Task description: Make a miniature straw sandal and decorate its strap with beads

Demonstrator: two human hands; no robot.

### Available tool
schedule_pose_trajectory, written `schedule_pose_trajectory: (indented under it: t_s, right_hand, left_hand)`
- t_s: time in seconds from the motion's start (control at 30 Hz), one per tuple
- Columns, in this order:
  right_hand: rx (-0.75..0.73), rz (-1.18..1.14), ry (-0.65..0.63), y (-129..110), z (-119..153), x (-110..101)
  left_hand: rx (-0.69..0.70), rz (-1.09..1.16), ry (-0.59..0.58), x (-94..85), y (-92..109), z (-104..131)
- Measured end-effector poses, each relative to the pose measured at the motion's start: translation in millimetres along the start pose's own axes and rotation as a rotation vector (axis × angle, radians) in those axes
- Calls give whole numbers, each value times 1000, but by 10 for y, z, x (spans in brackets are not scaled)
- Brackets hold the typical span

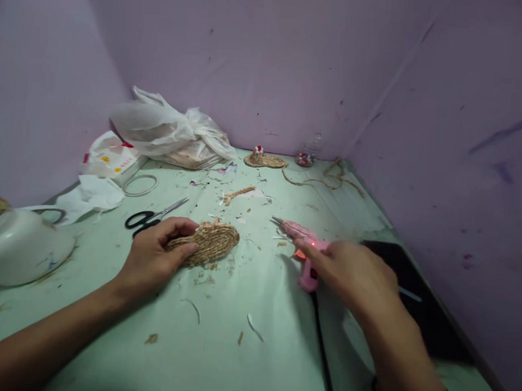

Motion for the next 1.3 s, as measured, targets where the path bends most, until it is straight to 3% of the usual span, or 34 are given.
schedule_pose_trajectory:
  t_s: [0.1,0.2,0.3,0.43,0.57,0.67,0.77,0.97,1.13,1.3]
  right_hand:
    - [-76,-38,-151,1,-144,235]
    - [-22,-202,-209,15,-234,410]
    - [-11,-563,-256,-49,-217,452]
    - [-71,-1073,-421,-191,-61,427]
    - [-48,-1378,-515,-187,89,454]
    - [-57,-1473,-442,-168,167,475]
    - [-168,-1433,-288,-205,248,433]
    - [-476,-1010,-63,-405,488,259]
    - [-562,-783,175,-520,631,101]
    - [-573,-796,225,-590,711,96]
  left_hand:
    - [-84,78,-11,14,-50,1]
    - [-155,96,-38,42,-74,0]
    - [-205,88,-65,53,-94,-3]
    - [-225,105,-81,58,-114,-6]
    - [-236,101,-83,58,-120,1]
    - [-238,96,-94,68,-117,9]
    - [-225,88,-90,74,-117,13]
    - [-141,95,-52,70,-89,39]
    - [-58,87,-43,77,-51,66]
    - [21,55,-56,105,31,101]
Point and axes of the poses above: each hand's wrist, its own z-axis away from the middle knuckle, its own x-axis out of the palm, y = z × x, the point moved 7 cm from there along -z, towards the middle knuckle, and after that the axes turned 13 degrees about z, right-handed, at the moved point
